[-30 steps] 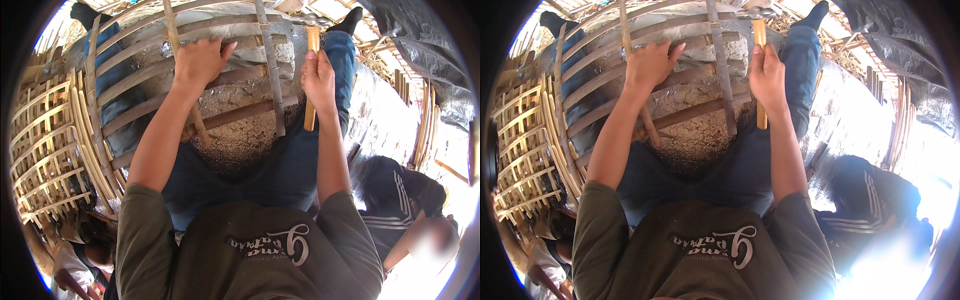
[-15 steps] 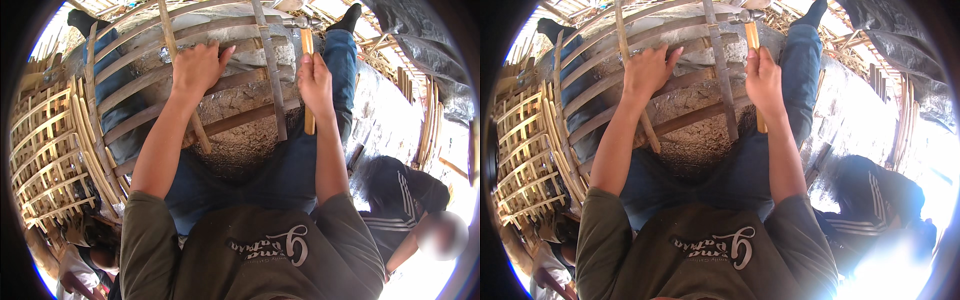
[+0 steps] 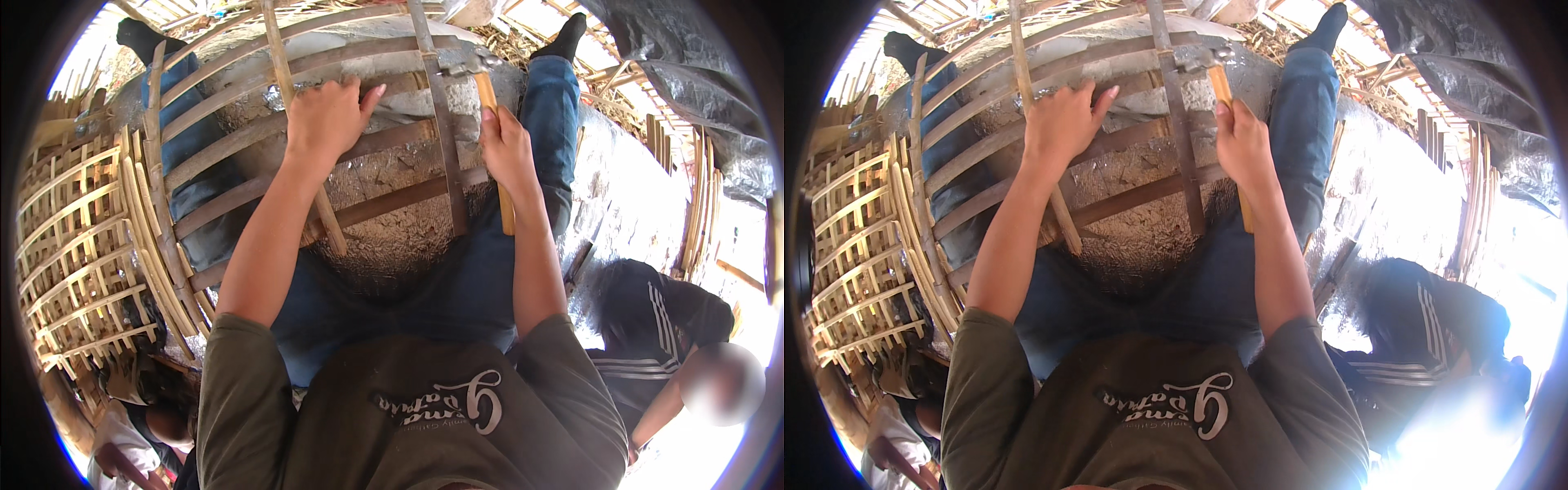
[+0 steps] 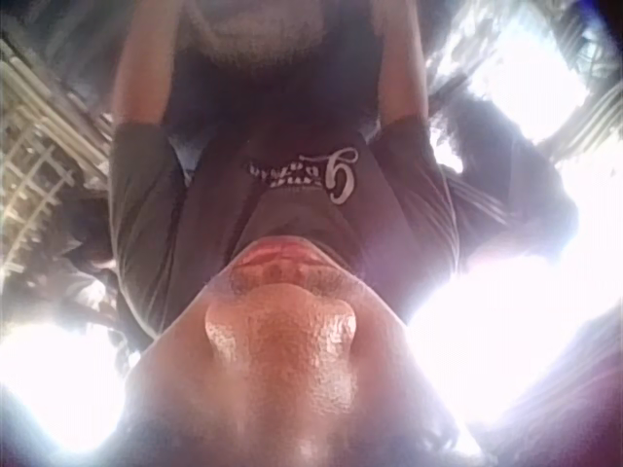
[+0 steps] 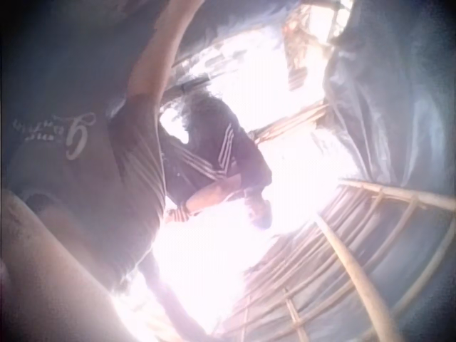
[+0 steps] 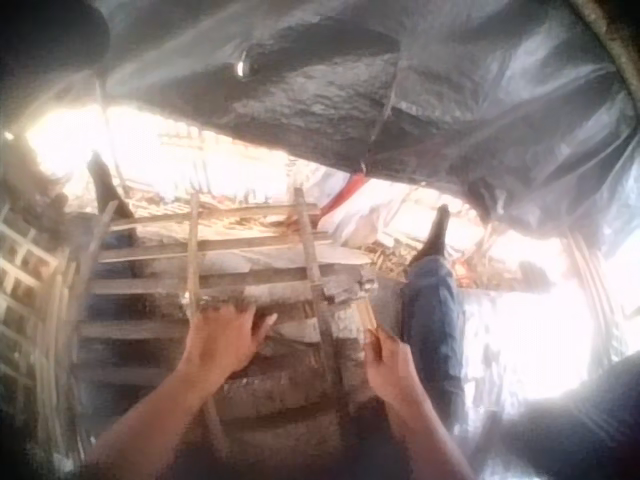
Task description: The person sits on the ground and uses a hammer to nail thin bamboo strips onto a larger bamboo frame. They repeatedly position the strips and hammer them into place to form a grid-like pattern.
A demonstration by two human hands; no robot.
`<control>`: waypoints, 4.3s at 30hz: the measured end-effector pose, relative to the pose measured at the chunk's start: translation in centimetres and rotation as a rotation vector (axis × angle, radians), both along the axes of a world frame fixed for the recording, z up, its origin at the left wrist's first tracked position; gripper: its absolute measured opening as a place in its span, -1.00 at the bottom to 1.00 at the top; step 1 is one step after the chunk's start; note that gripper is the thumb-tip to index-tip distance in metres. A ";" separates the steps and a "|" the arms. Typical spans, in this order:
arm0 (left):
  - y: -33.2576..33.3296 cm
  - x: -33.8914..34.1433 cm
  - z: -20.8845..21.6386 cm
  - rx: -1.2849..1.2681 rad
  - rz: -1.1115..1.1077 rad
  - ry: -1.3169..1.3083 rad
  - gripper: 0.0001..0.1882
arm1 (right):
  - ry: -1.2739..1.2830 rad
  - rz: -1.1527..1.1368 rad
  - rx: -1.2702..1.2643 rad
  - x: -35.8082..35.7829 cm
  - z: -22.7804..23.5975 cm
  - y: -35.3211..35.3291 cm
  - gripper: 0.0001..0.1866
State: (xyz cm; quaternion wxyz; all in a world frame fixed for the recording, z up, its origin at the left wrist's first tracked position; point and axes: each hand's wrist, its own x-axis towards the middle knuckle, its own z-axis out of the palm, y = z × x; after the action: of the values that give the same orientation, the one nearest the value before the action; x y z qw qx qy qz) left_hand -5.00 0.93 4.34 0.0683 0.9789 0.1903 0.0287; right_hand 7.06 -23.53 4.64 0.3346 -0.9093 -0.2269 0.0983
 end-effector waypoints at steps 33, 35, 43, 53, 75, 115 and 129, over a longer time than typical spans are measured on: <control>-4.1 -2.2 9.6 -0.132 -0.066 0.101 -0.42 | 0.657 -0.345 0.939 3.8 -0.2 -4.6 -0.64; -4.1 -2.5 9.7 -0.139 -0.074 0.111 -0.42 | 0.660 -0.333 0.952 3.8 -0.2 -4.8 -0.65; -5.3 -3.4 5.9 -0.088 -0.044 0.122 -0.41 | 0.657 -0.331 0.937 3.8 -0.6 -4.8 -0.68; -6.1 -3.9 2.4 0.020 -0.052 0.078 -0.39 | 0.658 -0.348 0.880 3.3 -0.1 -4.5 -0.66; 2.3 0.1 2.3 0.110 -0.187 0.142 -0.34 | 0.598 -0.341 0.773 3.2 -1.9 -3.9 -0.68; 1.2 1.4 -0.6 -0.050 0.176 0.080 -0.17 | -0.358 0.335 -0.409 -1.4 10.4 3.0 -0.78; 1.0 1.9 -3.9 -0.019 0.179 -0.114 -0.18 | -0.567 0.677 -0.902 -2.9 12.8 9.8 -0.76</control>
State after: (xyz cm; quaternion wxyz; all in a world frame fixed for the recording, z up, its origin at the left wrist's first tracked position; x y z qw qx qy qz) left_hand -3.07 1.96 0.47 0.0857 0.9541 0.2729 0.0886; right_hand 4.20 -13.77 17.41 -0.2046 -0.8295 -0.5181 0.0398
